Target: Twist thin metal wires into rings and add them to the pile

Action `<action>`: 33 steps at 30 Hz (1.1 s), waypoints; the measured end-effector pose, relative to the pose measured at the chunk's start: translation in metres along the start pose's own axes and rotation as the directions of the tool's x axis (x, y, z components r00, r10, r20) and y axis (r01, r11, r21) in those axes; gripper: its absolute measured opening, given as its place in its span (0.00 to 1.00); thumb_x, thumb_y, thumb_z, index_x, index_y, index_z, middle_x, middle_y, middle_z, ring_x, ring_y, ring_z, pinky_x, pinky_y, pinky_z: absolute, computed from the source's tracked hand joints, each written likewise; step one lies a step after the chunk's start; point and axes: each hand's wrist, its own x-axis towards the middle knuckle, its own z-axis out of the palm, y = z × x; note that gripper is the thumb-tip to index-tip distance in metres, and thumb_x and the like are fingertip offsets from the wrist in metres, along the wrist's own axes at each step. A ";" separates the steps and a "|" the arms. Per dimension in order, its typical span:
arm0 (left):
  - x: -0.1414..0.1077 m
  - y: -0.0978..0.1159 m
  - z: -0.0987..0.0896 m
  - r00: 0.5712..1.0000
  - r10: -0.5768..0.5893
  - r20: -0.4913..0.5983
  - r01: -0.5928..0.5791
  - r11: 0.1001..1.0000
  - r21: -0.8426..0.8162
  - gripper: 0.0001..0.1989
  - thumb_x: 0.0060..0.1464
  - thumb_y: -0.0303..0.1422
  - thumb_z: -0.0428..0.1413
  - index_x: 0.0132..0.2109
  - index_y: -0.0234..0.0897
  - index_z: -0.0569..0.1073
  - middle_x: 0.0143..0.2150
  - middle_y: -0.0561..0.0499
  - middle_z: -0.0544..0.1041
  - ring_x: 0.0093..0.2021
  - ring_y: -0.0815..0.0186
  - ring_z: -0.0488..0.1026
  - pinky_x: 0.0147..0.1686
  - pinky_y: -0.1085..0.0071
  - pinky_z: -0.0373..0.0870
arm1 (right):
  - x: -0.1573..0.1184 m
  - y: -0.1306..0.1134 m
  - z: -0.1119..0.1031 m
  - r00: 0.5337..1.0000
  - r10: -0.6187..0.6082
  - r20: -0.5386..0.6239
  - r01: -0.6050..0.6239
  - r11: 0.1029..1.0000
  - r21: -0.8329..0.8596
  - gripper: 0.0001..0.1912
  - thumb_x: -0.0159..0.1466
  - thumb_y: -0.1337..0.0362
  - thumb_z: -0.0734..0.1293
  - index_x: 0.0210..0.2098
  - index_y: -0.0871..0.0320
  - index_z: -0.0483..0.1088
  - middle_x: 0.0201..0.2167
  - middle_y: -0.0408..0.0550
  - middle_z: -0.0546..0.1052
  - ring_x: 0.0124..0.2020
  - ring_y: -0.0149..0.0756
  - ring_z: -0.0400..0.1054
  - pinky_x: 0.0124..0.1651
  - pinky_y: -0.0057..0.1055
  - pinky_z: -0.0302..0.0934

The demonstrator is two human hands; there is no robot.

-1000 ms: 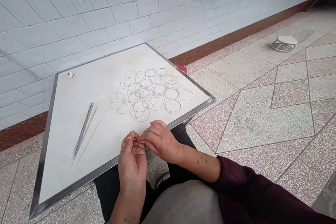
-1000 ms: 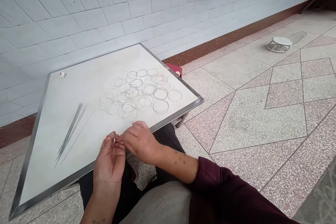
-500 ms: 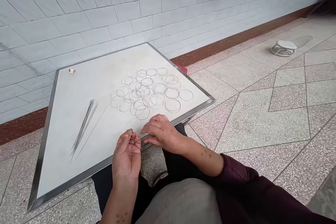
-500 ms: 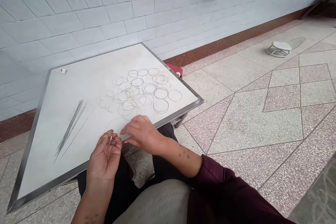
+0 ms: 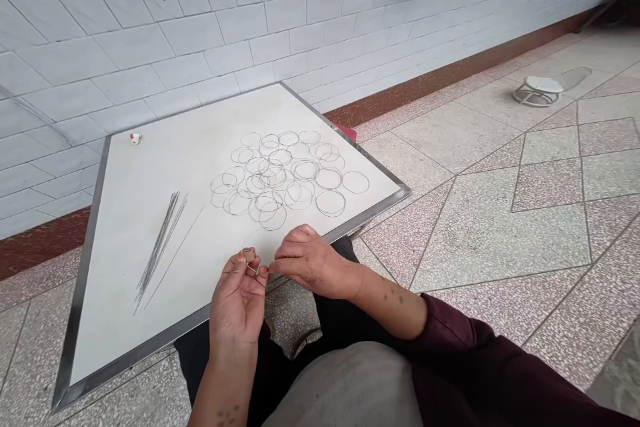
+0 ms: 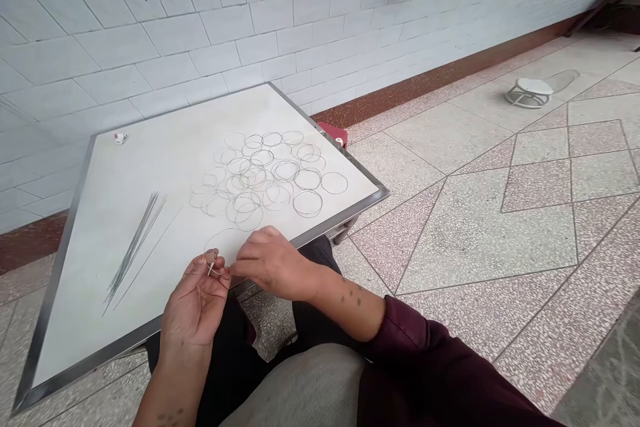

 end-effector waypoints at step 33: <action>-0.006 0.027 -0.010 0.987 -0.118 0.112 0.087 0.964 0.250 0.10 0.36 0.25 0.70 0.27 0.29 0.77 0.35 0.47 0.76 0.30 0.70 0.71 0.21 0.78 0.64 | -0.006 -0.001 -0.027 0.973 -0.206 0.107 0.214 0.975 -0.064 0.08 0.71 0.67 0.64 0.47 0.50 0.73 0.42 0.39 0.78 0.53 0.30 0.64 0.65 0.40 0.51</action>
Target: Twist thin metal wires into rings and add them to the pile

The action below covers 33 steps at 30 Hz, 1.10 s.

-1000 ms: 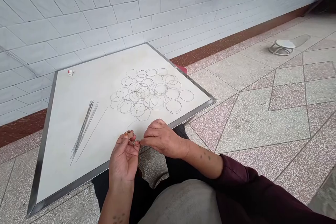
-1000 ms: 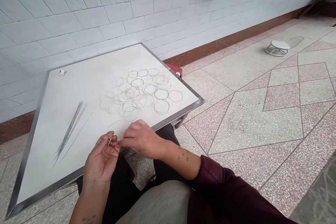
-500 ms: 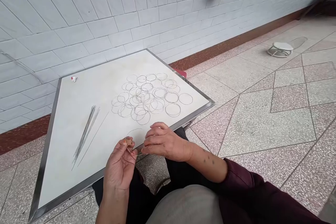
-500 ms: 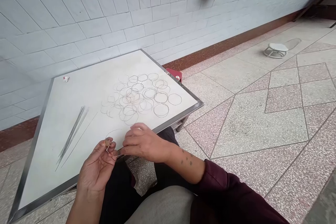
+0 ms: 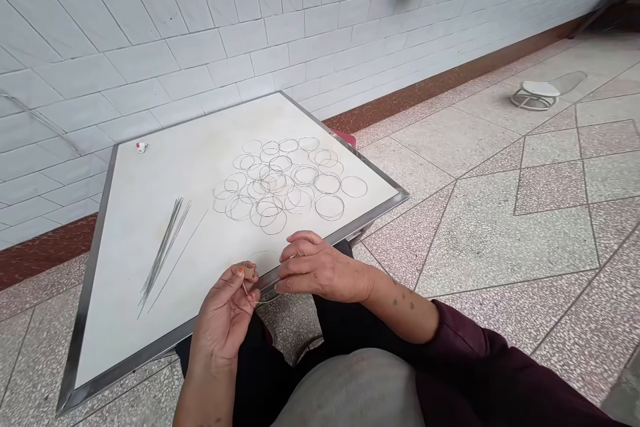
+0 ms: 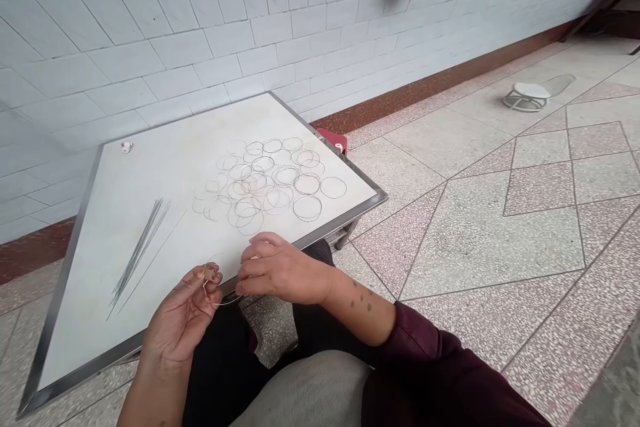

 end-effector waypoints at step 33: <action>-0.011 -0.006 -0.003 0.947 0.099 0.307 -0.261 0.794 0.549 0.15 0.48 0.44 0.66 0.29 0.35 0.80 0.32 0.46 0.75 0.29 0.66 0.69 0.29 0.71 0.70 | 0.024 0.002 0.016 0.983 0.181 -0.025 -0.171 0.958 0.231 0.08 0.72 0.62 0.63 0.41 0.58 0.72 0.36 0.47 0.76 0.40 0.35 0.65 0.46 0.33 0.61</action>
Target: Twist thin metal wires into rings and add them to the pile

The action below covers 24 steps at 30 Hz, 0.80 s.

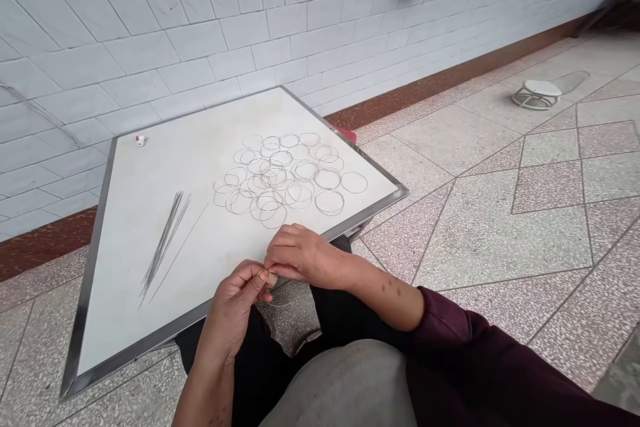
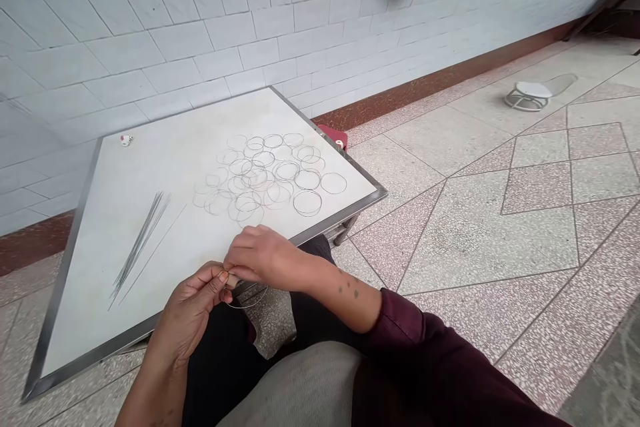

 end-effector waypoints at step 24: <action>0.001 -0.008 0.009 0.967 0.134 -0.218 -0.123 0.991 0.059 0.16 0.51 0.35 0.65 0.47 0.40 0.76 0.36 0.53 0.78 0.35 0.67 0.73 0.35 0.71 0.73 | -0.008 0.003 0.007 0.995 0.096 -0.039 -0.089 0.984 0.157 0.05 0.68 0.71 0.61 0.41 0.59 0.69 0.37 0.49 0.71 0.37 0.33 0.66 0.38 0.27 0.62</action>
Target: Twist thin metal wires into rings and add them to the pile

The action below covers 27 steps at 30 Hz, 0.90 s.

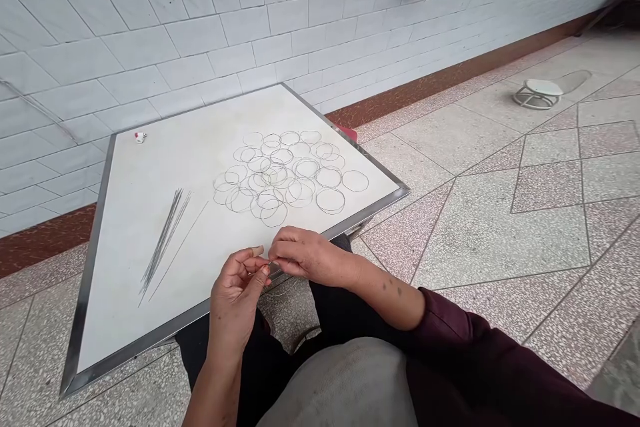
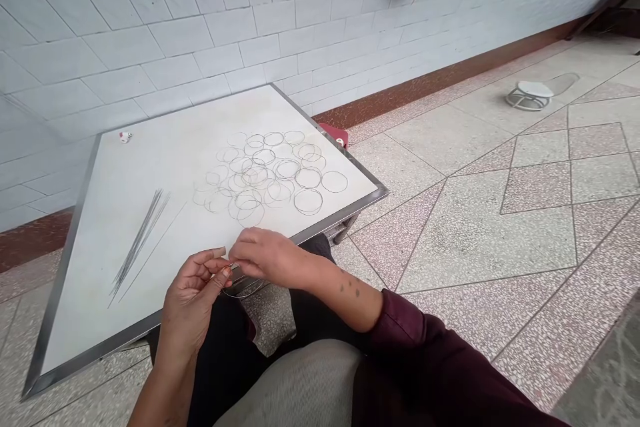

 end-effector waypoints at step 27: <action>0.007 0.001 0.001 0.910 -0.380 0.165 0.414 0.811 -0.413 0.22 0.40 0.28 0.70 0.46 0.35 0.79 0.30 0.54 0.74 0.28 0.73 0.69 0.27 0.78 0.69 | -0.001 0.001 -0.001 0.983 -0.165 0.085 0.178 0.969 -0.172 0.12 0.73 0.67 0.57 0.41 0.60 0.72 0.39 0.52 0.73 0.40 0.35 0.65 0.44 0.33 0.65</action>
